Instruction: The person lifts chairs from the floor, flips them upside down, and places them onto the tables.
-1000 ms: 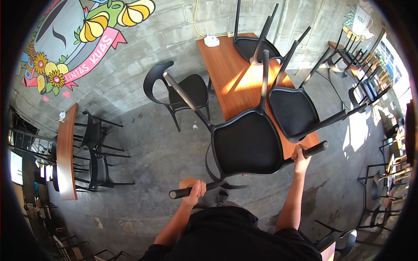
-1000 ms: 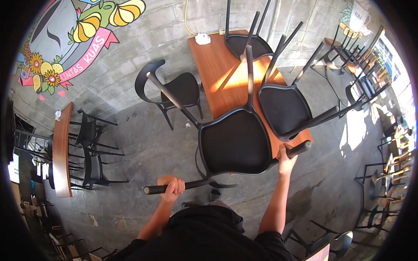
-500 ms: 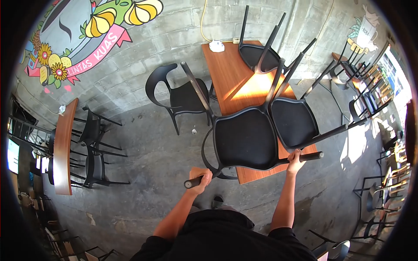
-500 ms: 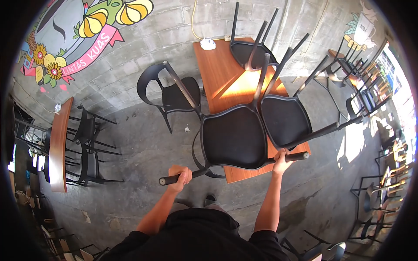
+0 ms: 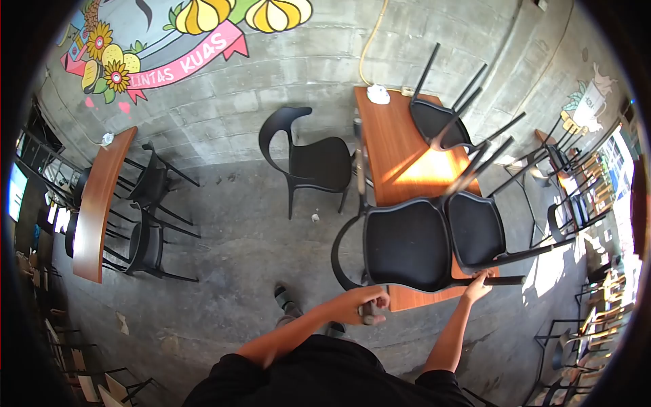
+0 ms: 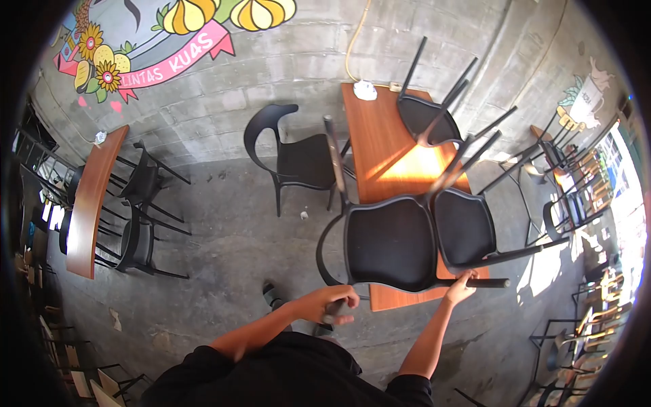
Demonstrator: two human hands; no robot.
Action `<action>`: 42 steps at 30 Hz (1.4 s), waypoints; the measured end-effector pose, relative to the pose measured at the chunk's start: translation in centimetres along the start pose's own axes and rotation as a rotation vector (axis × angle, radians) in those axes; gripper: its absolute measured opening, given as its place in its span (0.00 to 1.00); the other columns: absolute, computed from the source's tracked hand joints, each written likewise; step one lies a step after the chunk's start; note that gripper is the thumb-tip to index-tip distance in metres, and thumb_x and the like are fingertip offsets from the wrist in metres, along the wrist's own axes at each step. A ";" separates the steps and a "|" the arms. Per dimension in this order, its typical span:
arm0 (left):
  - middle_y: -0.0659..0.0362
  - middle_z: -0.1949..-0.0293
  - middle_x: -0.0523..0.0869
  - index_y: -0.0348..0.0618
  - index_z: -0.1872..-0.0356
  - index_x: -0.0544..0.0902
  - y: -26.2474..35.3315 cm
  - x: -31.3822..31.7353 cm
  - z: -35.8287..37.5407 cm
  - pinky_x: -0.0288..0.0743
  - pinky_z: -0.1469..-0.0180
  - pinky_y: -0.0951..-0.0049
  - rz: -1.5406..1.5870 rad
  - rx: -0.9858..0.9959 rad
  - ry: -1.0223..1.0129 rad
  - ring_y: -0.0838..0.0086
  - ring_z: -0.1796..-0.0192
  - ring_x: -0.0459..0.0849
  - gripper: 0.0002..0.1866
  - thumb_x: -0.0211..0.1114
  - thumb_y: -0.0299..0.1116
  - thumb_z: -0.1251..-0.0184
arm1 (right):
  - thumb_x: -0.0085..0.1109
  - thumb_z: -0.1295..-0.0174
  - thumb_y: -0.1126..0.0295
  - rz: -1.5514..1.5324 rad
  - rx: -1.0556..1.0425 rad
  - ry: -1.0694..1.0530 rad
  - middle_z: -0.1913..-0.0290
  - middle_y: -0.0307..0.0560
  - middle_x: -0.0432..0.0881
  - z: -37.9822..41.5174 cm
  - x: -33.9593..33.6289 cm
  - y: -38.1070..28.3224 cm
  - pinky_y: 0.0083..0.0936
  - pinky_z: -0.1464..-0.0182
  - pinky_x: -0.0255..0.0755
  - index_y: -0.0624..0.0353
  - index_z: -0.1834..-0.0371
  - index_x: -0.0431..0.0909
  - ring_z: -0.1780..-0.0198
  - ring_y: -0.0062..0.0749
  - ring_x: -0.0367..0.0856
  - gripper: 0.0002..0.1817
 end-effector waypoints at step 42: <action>0.60 0.57 0.86 0.37 0.49 0.82 -9.3 -46.8 14.8 0.76 0.44 0.72 0.058 -0.643 0.766 0.75 0.50 0.84 0.09 0.60 0.29 0.24 | 0.62 0.38 0.56 0.541 0.009 -1.759 0.28 0.58 0.68 39.1 67.2 2.0 0.44 0.32 0.68 0.59 0.27 0.64 0.29 0.53 0.70 0.37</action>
Point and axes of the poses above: each hand's wrist, its own z-axis away from the middle knuckle, its own x-axis out of the palm, y = z × x, the point moved 2 cm from there along -z, towards the middle knuckle
